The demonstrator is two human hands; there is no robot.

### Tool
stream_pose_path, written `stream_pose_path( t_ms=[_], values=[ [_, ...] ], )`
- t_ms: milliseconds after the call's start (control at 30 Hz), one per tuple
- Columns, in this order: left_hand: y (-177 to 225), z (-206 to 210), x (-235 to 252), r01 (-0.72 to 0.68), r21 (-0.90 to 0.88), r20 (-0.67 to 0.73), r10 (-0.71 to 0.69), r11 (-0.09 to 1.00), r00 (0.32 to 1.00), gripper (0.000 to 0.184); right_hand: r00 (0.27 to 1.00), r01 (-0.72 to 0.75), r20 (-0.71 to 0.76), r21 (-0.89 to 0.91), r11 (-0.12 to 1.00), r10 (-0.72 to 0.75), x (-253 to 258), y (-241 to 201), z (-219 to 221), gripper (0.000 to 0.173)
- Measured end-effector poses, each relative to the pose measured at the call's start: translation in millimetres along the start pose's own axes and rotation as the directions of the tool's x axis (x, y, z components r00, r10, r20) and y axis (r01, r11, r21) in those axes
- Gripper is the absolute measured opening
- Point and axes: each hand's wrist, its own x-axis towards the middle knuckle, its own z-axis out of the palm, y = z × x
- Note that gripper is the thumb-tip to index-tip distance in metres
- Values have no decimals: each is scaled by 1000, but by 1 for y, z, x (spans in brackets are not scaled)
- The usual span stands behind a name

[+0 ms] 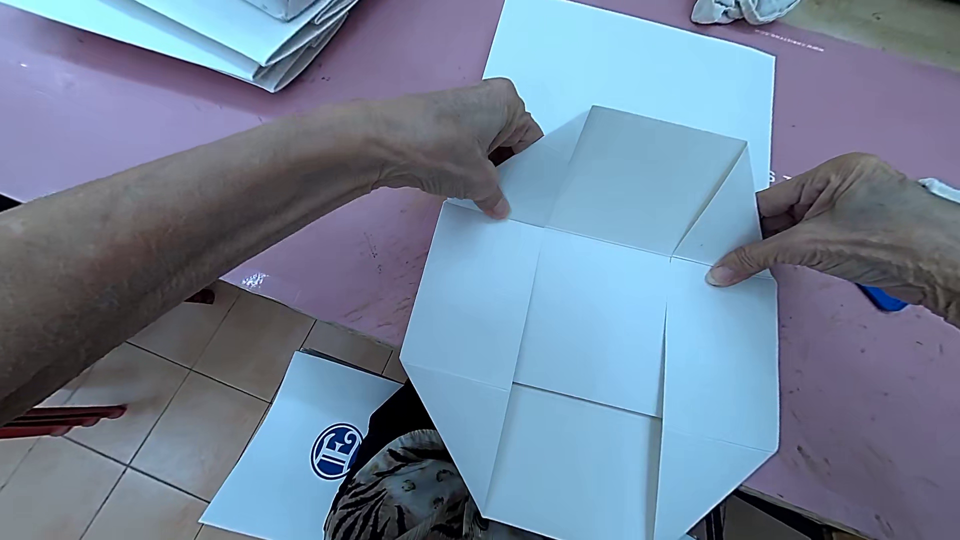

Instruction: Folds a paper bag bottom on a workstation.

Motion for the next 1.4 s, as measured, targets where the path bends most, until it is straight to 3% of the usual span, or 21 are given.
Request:
stream_pose_path(
  t_ms=[100, 233, 600, 733, 833, 933, 1033, 1100, 1167, 1233, 1300, 1400],
  values=[
    [1, 6, -2, -9, 73, -75, 14, 997, 997, 19, 996, 82, -16, -37, 996, -82, 15, 18, -4, 20],
    [-5, 15, -5, -52, 122, -162, 72, 991, 984, 20, 996, 83, -28, -4, 997, -83, 16, 20, -3, 22],
    [-5, 15, 0, 29, 207, -116, -5, 978, 993, 28, 973, 230, -43, 66, 971, -227, 19, 44, -1, 31],
    [-8, 24, -7, -41, 239, -183, 87, 970, 979, 26, 959, 273, -87, 8, 962, -271, 16, 43, 0, 29],
    [-11, 37, -16, -128, 277, -285, 209, 952, 935, 24, 933, 323, -166, -7, 947, -319, 11, 45, 6, 28],
    [-16, 55, -24, -191, 378, -410, 349, 906, 843, 18, 871, 402, -286, -51, 914, -399, 2, 53, 18, 23],
    [-23, 70, -27, -245, 517, -476, 514, 820, 714, 16, 781, 449, -372, -226, 865, -502, -14, 62, 33, 24],
    [-28, 75, -29, -260, 561, -472, 561, 786, 680, 21, 700, 487, -376, -370, 791, -607, -27, 71, 44, 28],
    [-31, 76, -33, -285, 571, -439, 579, 770, 687, 30, 623, 498, -352, -511, 701, -699, -39, 76, 53, 23],
    [-31, 74, -40, -317, 578, -358, 582, 752, 730, 33, 591, 494, -327, -577, 651, -738, -44, 74, 59, 28],
    [-29, 72, -48, -334, 581, -271, 563, 742, 780, 39, 628, 504, -272, -571, 648, -729, -50, 78, 64, 41],
    [-31, 82, -58, -335, 596, -196, 537, 730, 821, 69, 664, 559, -194, -513, 651, -722, -57, 90, 73, 67]
  ],
)
